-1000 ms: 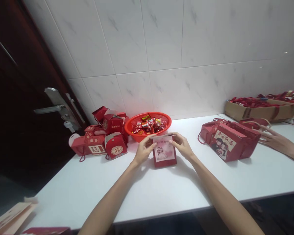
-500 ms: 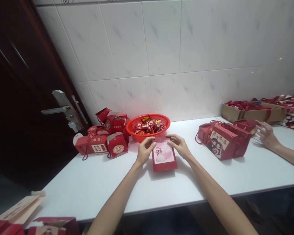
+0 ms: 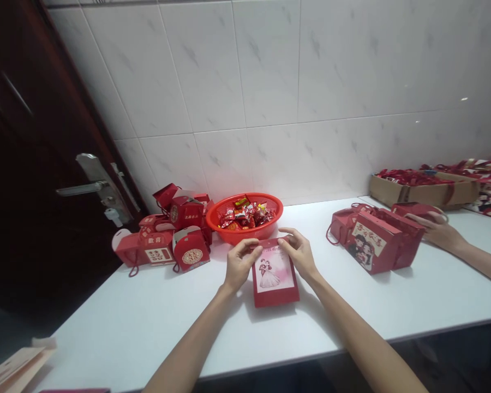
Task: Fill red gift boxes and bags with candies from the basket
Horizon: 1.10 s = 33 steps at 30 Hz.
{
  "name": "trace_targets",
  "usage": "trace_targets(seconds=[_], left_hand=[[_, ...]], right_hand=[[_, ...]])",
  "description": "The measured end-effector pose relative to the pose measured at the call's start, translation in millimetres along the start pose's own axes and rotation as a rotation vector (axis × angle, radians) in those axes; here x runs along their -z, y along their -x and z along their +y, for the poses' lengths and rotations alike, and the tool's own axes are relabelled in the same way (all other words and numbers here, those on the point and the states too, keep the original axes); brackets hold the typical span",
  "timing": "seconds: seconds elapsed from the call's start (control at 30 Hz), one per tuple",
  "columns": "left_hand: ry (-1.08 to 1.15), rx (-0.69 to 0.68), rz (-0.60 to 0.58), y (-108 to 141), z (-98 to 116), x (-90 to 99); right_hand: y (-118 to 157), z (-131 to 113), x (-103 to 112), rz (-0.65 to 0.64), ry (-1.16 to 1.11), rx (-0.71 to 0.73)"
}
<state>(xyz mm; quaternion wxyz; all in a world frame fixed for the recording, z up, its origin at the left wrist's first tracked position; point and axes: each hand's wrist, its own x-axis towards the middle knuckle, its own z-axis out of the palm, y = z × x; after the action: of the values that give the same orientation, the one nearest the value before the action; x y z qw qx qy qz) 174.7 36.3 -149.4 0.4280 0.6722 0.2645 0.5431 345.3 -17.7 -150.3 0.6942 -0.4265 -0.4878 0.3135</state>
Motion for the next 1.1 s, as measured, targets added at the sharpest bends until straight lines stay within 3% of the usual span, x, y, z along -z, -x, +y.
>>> trace_targets(seconds=[0.3,0.5,0.63,0.77,0.9,1.1], left_hand=[[0.043,0.044,0.097,1,4,-0.2],[0.111,0.087,0.07,0,2,-5.0],[0.128,0.101,0.08,-1,-1,-6.4],[0.071,0.13,0.071,2,-6,-5.7],[0.007,0.12,0.004,11,-11,-12.6],[-0.1,0.021,-0.167,29,-12,-25.9]], right_hand=[[0,-7,0,-0.218,0.067,0.012],[0,-18,7,-0.166,0.227,0.124],[-4,-24,24,-0.025,0.288,0.196],[-3,-30,51,0.209,0.407,0.288],[7,-37,86,0.444,0.697,0.363],[20,-33,142,0.687,1.125,0.461]])
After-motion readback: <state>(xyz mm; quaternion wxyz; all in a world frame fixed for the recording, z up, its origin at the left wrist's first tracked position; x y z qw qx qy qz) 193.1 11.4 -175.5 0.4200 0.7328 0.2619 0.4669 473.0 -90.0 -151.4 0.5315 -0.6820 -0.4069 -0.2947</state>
